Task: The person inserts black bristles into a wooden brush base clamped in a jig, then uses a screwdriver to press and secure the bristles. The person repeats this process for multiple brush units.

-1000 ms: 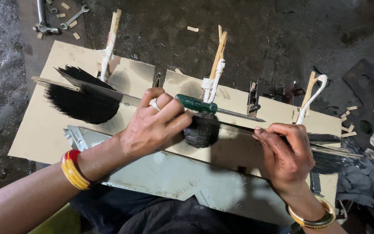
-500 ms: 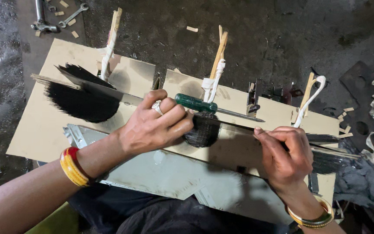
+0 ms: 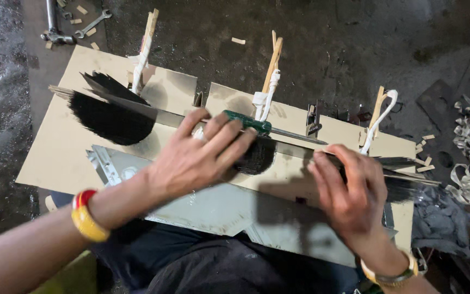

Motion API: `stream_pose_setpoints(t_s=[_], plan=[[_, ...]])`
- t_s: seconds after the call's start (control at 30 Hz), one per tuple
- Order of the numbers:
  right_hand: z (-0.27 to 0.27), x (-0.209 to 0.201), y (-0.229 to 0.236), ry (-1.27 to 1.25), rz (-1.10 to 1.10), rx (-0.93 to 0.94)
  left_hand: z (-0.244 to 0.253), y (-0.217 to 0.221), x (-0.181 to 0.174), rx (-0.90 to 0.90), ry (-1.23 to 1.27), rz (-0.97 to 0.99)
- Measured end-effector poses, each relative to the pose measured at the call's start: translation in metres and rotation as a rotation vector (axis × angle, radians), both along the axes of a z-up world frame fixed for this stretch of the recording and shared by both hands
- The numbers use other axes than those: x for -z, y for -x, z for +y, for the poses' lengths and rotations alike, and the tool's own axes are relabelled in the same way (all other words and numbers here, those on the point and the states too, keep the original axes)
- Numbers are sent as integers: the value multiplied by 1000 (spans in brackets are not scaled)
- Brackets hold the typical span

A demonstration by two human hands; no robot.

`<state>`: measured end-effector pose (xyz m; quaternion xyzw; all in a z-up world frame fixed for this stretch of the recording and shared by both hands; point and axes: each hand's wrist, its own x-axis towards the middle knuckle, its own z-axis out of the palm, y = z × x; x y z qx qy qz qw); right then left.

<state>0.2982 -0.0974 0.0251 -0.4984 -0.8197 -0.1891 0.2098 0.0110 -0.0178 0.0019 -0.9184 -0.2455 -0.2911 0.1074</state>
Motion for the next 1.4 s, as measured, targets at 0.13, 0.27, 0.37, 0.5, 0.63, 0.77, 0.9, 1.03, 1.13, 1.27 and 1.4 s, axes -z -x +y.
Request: stream_pose_setpoints(t_s=[0.13, 0.27, 0.37, 0.5, 0.63, 0.77, 0.9, 1.03, 1.13, 1.27, 1.4], plan=[[-32, -4, 23, 366, 181, 7, -51, -5, -6, 20, 302, 8], [-43, 6, 36, 753, 90, 109, -76, -7, -2, 13, 629, -31], [-44, 9, 41, 859, 81, 173, -77, -8, 2, -20, 770, -44], [-52, 12, 53, 724, 23, 155, -79, -14, 5, -68, 809, -28], [-52, 17, 60, 708, -61, 131, -81, -14, 4, -87, 808, -25], [-54, 19, 48, 503, -114, 82, -78, -12, 2, -43, 812, -121], [-65, 28, 31, 359, 14, 54, -83, -5, -7, -44, 677, -151], [-72, 58, -8, 406, 44, 170, -93, -6, -1, 22, 584, -62], [-69, 72, -37, 457, 147, 240, -85, -4, 13, 59, 100, -44], [-62, 61, -49, 453, 40, 190, -46, -5, 34, 33, 121, 43], [-42, 24, -24, 339, -102, 117, -9, -4, 38, 33, 120, -106]])
